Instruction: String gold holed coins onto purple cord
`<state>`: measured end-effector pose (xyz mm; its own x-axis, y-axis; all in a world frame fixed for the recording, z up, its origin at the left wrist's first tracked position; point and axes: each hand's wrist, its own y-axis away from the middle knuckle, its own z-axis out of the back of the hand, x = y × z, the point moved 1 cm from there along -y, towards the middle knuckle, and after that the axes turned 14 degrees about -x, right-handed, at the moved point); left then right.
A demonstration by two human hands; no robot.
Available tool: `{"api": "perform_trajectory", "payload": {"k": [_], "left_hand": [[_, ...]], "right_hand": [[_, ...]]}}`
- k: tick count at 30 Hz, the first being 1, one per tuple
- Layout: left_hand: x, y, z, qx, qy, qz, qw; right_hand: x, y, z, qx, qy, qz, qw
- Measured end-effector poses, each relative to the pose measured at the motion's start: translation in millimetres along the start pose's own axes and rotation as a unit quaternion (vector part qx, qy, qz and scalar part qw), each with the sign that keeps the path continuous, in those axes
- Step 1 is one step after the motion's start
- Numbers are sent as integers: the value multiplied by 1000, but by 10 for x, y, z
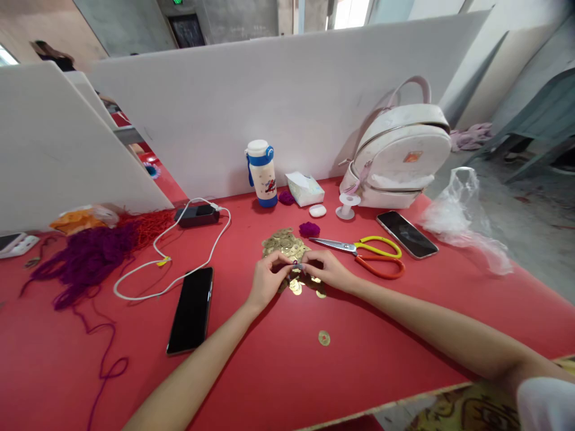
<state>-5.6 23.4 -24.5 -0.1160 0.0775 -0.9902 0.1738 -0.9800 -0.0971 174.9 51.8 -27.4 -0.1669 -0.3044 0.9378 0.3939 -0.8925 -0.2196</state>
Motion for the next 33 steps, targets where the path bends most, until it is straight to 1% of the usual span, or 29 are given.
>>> {"api": "perform_trajectory", "payload": {"k": [3, 7, 12, 15, 18, 21, 23, 25, 28, 31, 33], "left_hand": [[1, 2, 4, -2, -2, -2, 1000], [7, 0, 8, -9, -4, -2, 1000], [38, -22, 17, -18, -3, 7, 1000], [45, -34, 20, -22, -1, 4, 1000], [41, -36, 17, -20, 0, 2, 1000], [40, -27, 14, -10, 2, 13, 1000], [41, -22, 14, 0, 3, 26, 1000], [39, -20, 15, -1, 6, 26, 1000], [36, -20, 13, -6, 11, 19, 1000], [41, -15, 0, 11, 13, 21, 1000], [43, -13, -6, 18, 8, 15, 1000]], "right_hand": [[-16, -8, -6, -29, 32, 7, 999], [-30, -9, -13, -31, 122, 25, 992], [2, -15, -3, -9, 119, 88, 989], [-7, -15, -11, -19, 147, 85, 985], [-19, 0, -28, -34, 215, 92, 972], [-9, 20, -39, -18, 276, 140, 951], [4, 29, -33, -5, 292, 164, 942], [18, 28, -15, 4, 280, 168, 945], [38, 9, 18, 7, 221, 163, 961], [46, -19, 41, -19, 151, 166, 974], [41, -29, 46, -44, 129, 175, 975]]}}
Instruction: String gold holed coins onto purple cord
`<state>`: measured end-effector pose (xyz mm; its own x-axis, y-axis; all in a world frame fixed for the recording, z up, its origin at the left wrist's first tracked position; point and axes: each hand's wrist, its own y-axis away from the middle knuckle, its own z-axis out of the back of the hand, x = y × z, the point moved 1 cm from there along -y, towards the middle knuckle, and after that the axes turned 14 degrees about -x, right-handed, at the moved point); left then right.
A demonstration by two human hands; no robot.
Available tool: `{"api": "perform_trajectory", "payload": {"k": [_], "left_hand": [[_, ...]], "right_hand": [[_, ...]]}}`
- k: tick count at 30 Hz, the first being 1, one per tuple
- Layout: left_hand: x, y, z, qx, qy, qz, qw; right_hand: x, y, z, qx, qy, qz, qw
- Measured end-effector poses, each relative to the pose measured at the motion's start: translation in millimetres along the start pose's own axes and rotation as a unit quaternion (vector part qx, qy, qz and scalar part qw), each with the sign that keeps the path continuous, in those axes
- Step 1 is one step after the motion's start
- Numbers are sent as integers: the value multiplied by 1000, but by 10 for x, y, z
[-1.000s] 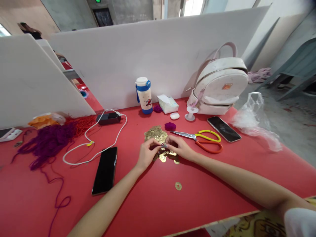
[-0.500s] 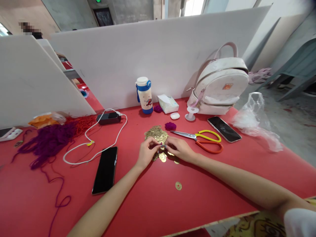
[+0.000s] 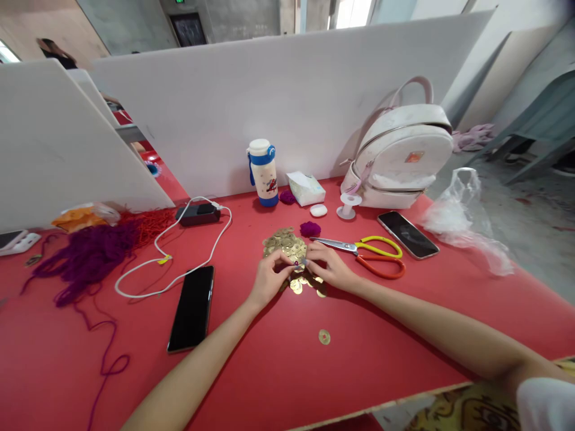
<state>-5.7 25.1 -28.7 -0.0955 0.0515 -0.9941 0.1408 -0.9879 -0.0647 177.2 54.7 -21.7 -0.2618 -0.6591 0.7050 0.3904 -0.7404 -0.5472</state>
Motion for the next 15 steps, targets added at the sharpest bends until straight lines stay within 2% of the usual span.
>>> {"api": "perform_trajectory", "payload": {"k": [9, 15], "left_hand": [[-3, -1, -2, -2, -16, -13, 1000], [-32, 19, -14, 6, -6, -10, 1000]], "right_hand": [[-14, 45, 15, -124, 33, 27, 991], [57, 47, 51, -155, 7, 22, 988]]}}
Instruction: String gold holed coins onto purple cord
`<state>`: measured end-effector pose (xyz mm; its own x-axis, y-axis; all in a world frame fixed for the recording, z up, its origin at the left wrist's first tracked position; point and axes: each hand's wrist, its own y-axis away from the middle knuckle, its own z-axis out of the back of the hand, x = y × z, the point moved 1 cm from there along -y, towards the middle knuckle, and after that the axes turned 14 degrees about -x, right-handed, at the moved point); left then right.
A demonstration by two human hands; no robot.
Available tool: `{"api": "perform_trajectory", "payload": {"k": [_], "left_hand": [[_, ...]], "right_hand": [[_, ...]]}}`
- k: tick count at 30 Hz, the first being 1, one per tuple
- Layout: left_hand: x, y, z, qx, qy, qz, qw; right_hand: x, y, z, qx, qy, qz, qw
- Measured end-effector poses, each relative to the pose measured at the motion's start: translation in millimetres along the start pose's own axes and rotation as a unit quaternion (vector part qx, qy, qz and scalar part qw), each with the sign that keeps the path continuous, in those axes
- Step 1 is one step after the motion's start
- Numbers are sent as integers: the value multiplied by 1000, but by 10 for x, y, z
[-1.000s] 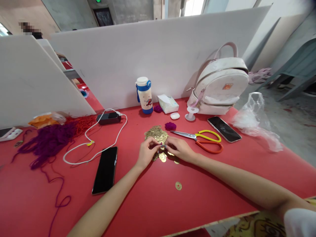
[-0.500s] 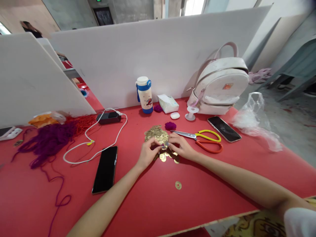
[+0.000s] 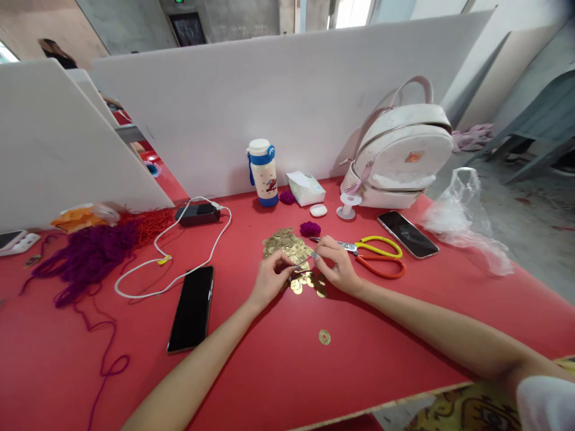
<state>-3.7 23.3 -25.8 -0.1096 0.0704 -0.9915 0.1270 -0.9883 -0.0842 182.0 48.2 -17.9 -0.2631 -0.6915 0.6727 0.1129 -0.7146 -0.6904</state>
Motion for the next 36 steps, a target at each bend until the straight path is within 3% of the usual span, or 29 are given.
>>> {"api": "perform_trajectory", "payload": {"k": [7, 13, 19, 24, 33, 36], "left_hand": [[-24, 14, 8, 19, -7, 5, 1000], [40, -5, 22, -21, -28, 1, 999], [10, -32, 40, -54, -37, -45, 997], [1, -40, 43, -58, -43, -68, 995], [39, -40, 56, -96, -53, -35, 993], [63, -51, 62, -130, -85, -42, 987]], "right_hand": [[-50, 11, -6, 28, -31, -51, 998], [-120, 24, -42, 37, -14, -63, 997], [-151, 21, -112, 156, 22, -36, 987], [-131, 19, -129, 208, -12, -24, 978], [-149, 31, -125, 201, -17, -27, 979], [-130, 42, -107, 156, -10, -34, 987]]}}
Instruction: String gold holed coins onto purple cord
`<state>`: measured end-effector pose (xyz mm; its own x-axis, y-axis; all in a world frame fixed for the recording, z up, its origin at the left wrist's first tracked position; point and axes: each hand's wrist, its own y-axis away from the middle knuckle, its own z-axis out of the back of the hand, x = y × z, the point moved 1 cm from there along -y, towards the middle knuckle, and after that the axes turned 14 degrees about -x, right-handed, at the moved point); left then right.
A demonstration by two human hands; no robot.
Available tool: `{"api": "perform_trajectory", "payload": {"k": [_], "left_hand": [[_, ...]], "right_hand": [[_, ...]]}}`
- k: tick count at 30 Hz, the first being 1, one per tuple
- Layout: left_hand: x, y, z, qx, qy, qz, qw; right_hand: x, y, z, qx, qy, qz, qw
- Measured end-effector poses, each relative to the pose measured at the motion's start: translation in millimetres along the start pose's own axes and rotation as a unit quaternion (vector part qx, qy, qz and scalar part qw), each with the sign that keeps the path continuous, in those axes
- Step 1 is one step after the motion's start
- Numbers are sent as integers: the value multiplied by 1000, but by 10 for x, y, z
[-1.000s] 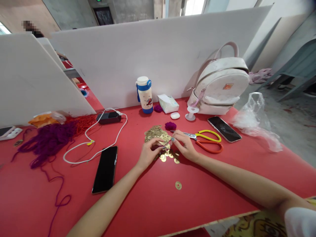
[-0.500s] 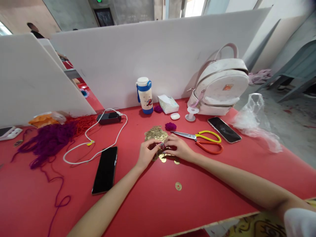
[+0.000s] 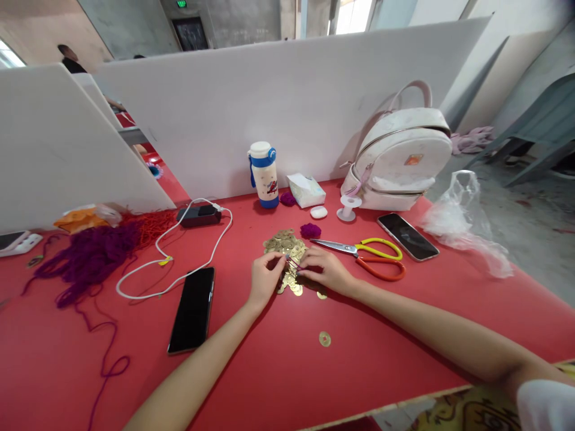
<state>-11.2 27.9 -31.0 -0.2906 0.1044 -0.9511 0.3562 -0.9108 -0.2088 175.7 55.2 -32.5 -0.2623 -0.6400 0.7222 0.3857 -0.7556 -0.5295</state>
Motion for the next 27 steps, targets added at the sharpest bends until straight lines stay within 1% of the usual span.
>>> {"api": "perform_trajectory", "payload": {"k": [3, 5, 10, 16, 19, 21, 27], "left_hand": [[6, -1, -11, 4, -19, -3, 1000], [-5, 7, -18, 14, -28, -12, 999], [-66, 47, -14, 45, -48, -72, 995], [-133, 103, 7, 143, -45, -169, 974], [-154, 127, 21, 164, -21, -198, 966], [-162, 142, 32, 153, -8, -206, 966], [-174, 143, 69, 64, 10, -188, 980]], "right_hand": [[25, 15, 28, -73, -7, 8, 997], [32, 22, 42, -99, -5, 24, 995], [21, 33, 52, -103, 24, 51, 993], [20, 25, 61, -128, 41, 30, 990], [27, 7, 60, -123, 31, 26, 992], [29, -5, 56, -111, 24, 23, 993], [29, -19, 45, -57, 20, 13, 998]]}}
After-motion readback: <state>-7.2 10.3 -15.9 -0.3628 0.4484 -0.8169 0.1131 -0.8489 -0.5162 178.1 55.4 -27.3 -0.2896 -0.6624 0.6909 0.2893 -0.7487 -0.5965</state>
